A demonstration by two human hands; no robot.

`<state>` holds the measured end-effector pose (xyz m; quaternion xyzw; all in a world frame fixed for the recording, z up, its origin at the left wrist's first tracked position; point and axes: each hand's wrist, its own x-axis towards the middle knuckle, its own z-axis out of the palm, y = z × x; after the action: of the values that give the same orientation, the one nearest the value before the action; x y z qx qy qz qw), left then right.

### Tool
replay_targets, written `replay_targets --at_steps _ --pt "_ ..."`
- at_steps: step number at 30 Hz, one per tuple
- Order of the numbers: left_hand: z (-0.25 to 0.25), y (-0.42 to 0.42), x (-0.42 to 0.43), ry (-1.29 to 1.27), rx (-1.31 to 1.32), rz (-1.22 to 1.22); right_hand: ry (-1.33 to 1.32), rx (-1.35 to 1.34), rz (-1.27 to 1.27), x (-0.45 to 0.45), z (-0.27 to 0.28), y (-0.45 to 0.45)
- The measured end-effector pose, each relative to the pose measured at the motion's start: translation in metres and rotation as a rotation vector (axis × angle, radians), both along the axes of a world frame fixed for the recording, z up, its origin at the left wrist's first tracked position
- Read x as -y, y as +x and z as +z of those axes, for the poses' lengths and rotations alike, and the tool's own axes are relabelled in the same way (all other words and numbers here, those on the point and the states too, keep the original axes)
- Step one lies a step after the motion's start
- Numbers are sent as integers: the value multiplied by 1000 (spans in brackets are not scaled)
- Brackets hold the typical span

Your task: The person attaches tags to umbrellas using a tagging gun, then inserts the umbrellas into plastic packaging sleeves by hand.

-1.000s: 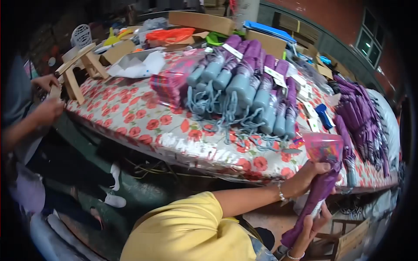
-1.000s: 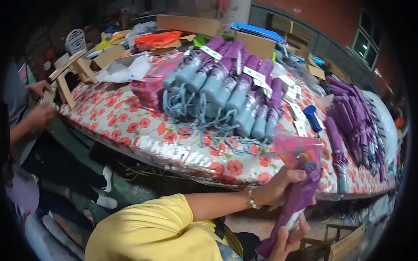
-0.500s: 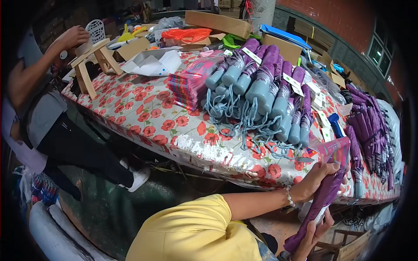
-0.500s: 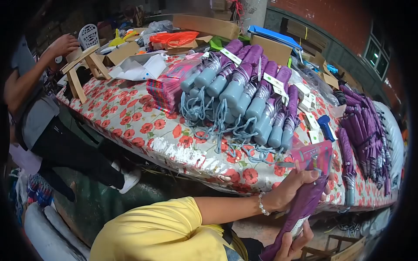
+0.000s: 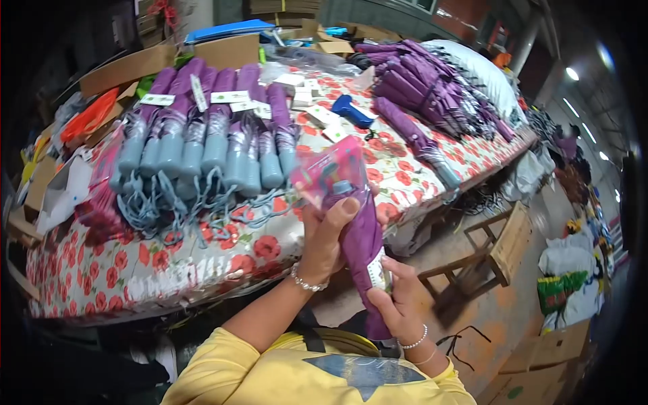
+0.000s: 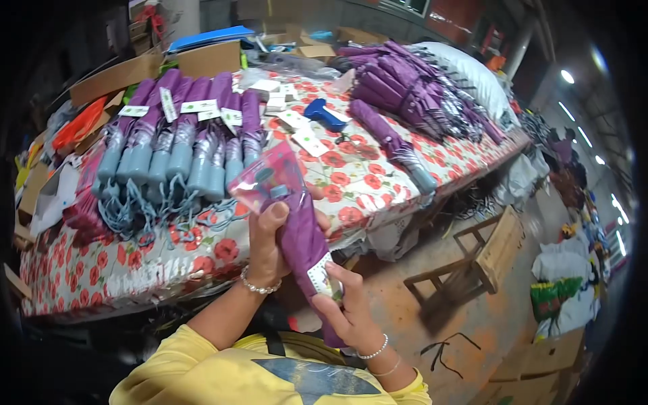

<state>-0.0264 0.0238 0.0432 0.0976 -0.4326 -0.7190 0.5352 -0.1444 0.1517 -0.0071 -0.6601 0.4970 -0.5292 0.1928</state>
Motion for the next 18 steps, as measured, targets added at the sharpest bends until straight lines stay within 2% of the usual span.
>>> replay_targets --at_steps 1,3,6,8,13,18 --pt "-2 -2 -1 45 -69 -59 48 79 16 -1 -3 0" --pt "-8 -6 0 139 -203 -159 30 66 13 -3 -7 1" --pt "-19 -3 5 179 -175 -307 1 -31 0 -2 -5 2" --pt "-16 -2 5 131 -129 -274 -8 -86 -12 -3 -2 1" --pt "-10 -5 4 116 -152 -224 51 -21 4 -1 1 1" --pt "-25 -3 12 197 -182 -405 47 12 36 -2 -8 2"
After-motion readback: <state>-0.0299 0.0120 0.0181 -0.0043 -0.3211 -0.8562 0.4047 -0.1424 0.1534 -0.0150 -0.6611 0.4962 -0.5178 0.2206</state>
